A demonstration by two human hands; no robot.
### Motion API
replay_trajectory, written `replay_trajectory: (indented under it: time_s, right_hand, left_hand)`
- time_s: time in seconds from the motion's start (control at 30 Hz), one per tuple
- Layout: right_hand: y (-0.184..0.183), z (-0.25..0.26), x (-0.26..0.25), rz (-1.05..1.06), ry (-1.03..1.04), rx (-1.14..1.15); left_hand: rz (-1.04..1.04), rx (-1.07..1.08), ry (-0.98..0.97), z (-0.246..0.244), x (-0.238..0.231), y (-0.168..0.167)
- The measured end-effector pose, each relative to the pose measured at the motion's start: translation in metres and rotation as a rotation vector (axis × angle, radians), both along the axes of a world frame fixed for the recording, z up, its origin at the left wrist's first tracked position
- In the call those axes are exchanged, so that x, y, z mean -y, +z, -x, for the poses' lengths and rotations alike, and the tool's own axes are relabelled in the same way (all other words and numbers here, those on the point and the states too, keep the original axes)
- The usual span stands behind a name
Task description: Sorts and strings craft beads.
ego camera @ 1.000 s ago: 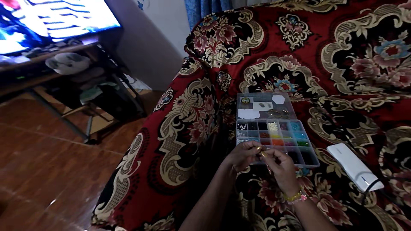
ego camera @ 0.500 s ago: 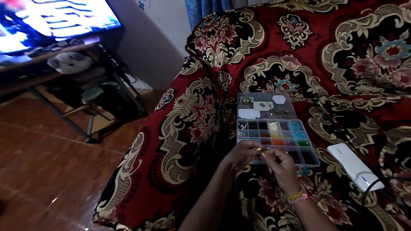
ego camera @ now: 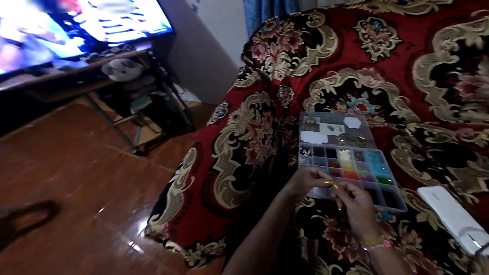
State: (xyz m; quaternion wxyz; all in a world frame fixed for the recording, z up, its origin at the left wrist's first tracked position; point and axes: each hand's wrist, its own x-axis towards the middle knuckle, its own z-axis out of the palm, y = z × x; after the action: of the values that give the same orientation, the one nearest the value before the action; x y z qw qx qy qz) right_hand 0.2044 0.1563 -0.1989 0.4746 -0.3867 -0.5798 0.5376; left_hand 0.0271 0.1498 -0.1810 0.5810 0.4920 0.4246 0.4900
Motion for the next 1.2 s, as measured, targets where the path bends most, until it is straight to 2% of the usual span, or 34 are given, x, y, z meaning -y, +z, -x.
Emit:
replay_trajectory:
  time_s: [0.23, 0.43, 0.77, 1.03, 1.1, 1.2]
  right_hand:
    - [-0.004, -0.002, -0.004, 0.095, 0.021, -0.095]
    - [-0.008, -0.002, -0.007, 0.075, 0.021, -0.179]
    - [-0.008, -0.004, -0.006, -0.177, -0.022, 0.127]
    - [-0.005, -0.009, -0.01, -0.212, -0.042, 0.177]
    - [-0.008, -0.009, -0.012, -0.21, -0.068, 0.146]
    - [-0.009, -0.013, -0.018, -0.211, -0.121, 0.144]
  left_hand:
    - [0.009, 0.039, 0.041, -0.007, -0.001, 0.002]
    - [-0.031, -0.022, 0.095, -0.01, -0.001, 0.005]
    - [-0.042, -0.102, 0.092, -0.01, -0.002, 0.005]
    - [0.011, -0.157, 0.189, -0.011, -0.001, 0.011]
    - [-0.037, -0.301, 0.203, -0.008, -0.002, 0.011]
    - [-0.172, -0.782, 0.139, -0.007, -0.001, 0.01]
